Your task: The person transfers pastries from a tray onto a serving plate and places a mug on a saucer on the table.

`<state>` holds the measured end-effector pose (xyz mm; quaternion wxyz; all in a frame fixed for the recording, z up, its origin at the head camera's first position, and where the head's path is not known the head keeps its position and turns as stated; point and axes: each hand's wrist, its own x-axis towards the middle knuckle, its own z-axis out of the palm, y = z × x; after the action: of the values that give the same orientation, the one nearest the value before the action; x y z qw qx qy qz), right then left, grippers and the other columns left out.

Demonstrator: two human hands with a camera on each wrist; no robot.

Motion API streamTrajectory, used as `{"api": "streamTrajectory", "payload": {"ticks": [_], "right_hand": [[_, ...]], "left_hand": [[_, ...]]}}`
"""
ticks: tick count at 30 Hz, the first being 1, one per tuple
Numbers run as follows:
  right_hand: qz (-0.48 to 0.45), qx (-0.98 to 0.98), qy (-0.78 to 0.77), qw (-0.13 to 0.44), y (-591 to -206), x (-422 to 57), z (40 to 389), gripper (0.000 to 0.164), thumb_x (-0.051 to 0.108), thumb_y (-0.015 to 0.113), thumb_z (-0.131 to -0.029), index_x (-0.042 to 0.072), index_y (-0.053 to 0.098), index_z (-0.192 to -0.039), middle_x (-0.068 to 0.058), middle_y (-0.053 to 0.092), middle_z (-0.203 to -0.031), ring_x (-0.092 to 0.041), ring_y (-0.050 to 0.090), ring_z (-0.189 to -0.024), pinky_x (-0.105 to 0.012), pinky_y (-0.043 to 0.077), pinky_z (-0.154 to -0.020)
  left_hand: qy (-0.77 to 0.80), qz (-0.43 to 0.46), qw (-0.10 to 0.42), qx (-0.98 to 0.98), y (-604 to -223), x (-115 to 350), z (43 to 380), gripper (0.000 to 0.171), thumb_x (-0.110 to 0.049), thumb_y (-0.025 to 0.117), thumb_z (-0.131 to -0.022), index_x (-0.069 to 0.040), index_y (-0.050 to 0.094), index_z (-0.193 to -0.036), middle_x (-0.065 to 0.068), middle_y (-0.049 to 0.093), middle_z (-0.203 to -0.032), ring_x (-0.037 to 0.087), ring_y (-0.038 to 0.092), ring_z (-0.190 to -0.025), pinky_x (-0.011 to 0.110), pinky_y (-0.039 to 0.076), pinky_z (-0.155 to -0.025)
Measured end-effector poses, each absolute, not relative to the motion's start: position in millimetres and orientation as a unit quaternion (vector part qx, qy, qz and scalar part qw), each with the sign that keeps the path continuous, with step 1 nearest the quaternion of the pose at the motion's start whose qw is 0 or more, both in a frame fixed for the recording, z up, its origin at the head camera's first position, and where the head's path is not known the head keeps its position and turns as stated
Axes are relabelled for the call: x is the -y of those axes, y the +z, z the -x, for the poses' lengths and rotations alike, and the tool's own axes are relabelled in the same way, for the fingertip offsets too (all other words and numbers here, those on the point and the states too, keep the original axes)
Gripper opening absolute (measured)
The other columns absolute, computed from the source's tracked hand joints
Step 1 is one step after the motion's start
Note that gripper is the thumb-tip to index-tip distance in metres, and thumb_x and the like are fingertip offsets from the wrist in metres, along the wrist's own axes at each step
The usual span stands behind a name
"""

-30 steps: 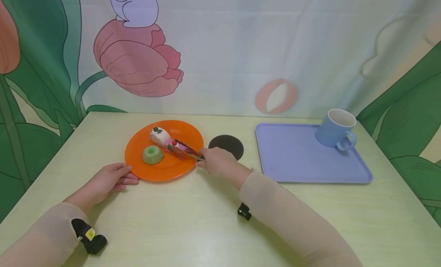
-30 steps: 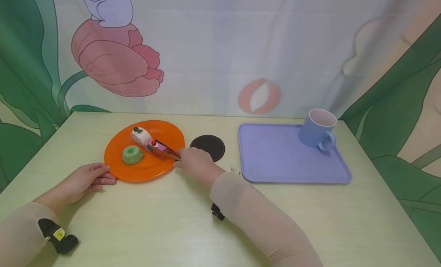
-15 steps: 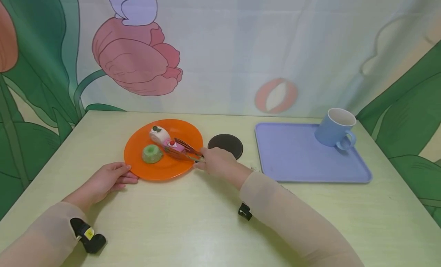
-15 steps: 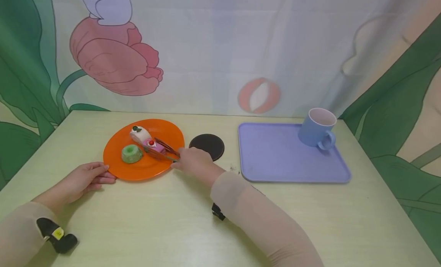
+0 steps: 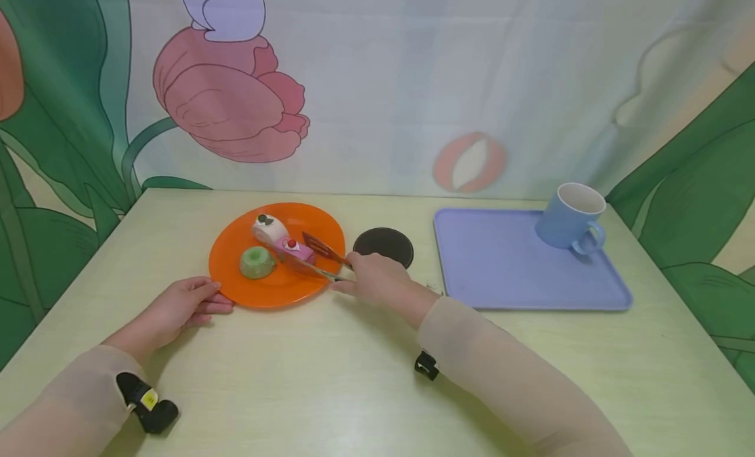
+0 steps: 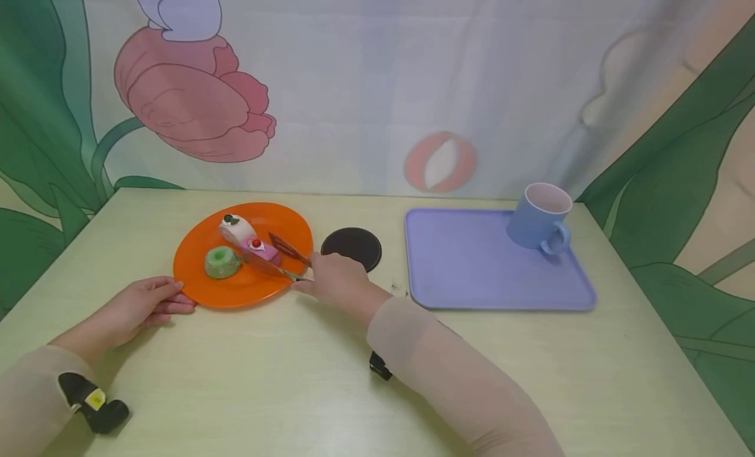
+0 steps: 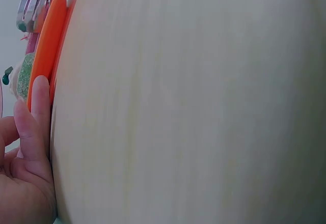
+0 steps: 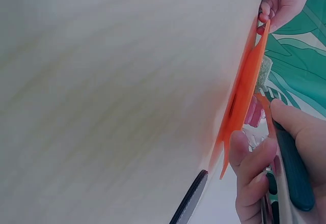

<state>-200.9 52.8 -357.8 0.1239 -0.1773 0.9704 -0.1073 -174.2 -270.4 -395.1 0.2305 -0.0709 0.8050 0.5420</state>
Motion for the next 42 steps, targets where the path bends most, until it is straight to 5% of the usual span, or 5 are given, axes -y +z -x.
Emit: {"api": "streamTrajectory", "payload": {"ticks": [42], "right_hand": [[0.142,-0.964,-0.195,0.112,-349.6,-135.3,168.5,0.054,0.05,0.06,-0.086,0.007,0.051,-0.117,0.001,0.053,-0.064,-0.013,0.048,-0.055,-0.029,0.037,-0.049]], "left_hand": [[0.56,0.084,0.236,-0.79,-396.0,270.0,175.5,0.057,-0.034,0.037,-0.101,0.006,0.027,-0.14,-0.001,0.069,-0.093,0.006,0.065,-0.086,0.018,0.05,-0.068]]}}
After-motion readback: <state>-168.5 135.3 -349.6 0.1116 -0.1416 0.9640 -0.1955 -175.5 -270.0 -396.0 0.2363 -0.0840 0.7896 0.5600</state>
